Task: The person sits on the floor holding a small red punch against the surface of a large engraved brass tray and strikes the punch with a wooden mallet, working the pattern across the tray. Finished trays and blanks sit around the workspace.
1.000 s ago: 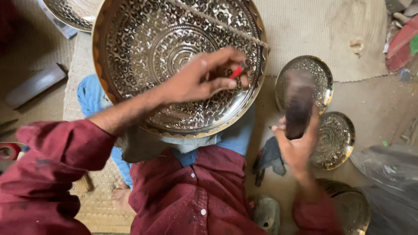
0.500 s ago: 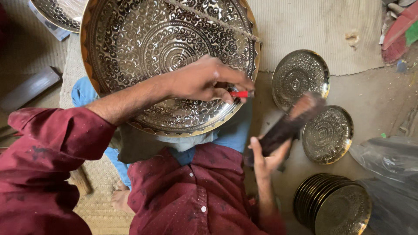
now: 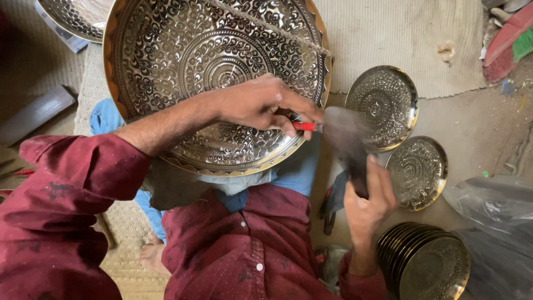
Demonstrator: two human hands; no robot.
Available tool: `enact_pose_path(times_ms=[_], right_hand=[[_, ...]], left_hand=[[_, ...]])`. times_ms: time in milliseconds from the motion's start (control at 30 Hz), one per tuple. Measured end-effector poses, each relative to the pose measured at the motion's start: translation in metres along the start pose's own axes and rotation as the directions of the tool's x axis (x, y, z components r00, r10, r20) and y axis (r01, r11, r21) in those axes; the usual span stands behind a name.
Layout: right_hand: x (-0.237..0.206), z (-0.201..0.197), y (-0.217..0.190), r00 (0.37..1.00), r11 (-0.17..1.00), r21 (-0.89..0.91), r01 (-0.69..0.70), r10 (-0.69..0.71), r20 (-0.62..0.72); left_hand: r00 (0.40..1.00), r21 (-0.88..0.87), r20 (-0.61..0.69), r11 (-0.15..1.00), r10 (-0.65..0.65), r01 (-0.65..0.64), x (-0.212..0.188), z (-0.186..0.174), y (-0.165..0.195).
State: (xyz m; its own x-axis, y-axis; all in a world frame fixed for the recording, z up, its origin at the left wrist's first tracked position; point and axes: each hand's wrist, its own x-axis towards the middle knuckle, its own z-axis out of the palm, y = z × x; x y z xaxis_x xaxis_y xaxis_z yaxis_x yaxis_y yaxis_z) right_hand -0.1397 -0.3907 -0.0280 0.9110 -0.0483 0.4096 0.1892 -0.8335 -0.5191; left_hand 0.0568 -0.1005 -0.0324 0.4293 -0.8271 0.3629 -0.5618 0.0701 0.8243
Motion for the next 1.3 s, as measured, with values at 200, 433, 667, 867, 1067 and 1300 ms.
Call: enact_pose_path(times_ms=[200, 433, 667, 867, 1067, 1300], right_hand=[[0.003, 0.004, 0.013, 0.998, 0.999, -0.007, 0.035, -0.035, 0.044], [0.015, 0.003, 0.01, 0.996, 0.999, 0.001, 0.04, -0.04, 0.074], [0.027, 0.0, 0.008, 0.958, 0.941, -0.185, 0.284, -0.27, 0.095], [0.032, 0.0, 0.013, 0.961, 0.946, -0.182, 0.269, -0.252, 0.111], [0.035, 0.0, 0.014, 0.959, 0.952, -0.16, 0.262, -0.239, 0.152], [0.041, 0.001, 0.005, 0.98, 0.988, 0.04, 0.147, -0.151, 0.129]], left_hand=[[1.0, 0.04, 0.003, 0.999, -0.015, 0.014, -0.001, -0.002, 0.003], [1.0, 0.042, 0.015, 0.999, 0.01, -0.01, -0.001, -0.004, 0.006], [0.997, 0.0, -0.008, 0.997, 0.082, -0.082, -0.002, -0.004, 0.004], [0.999, -0.005, 0.042, 1.0, 0.009, -0.009, -0.002, -0.006, 0.005], [0.997, 0.001, 0.011, 0.997, 0.074, -0.074, -0.004, -0.007, 0.003], [0.995, 0.03, 0.0, 0.995, 0.095, -0.095, -0.005, -0.005, -0.001]])
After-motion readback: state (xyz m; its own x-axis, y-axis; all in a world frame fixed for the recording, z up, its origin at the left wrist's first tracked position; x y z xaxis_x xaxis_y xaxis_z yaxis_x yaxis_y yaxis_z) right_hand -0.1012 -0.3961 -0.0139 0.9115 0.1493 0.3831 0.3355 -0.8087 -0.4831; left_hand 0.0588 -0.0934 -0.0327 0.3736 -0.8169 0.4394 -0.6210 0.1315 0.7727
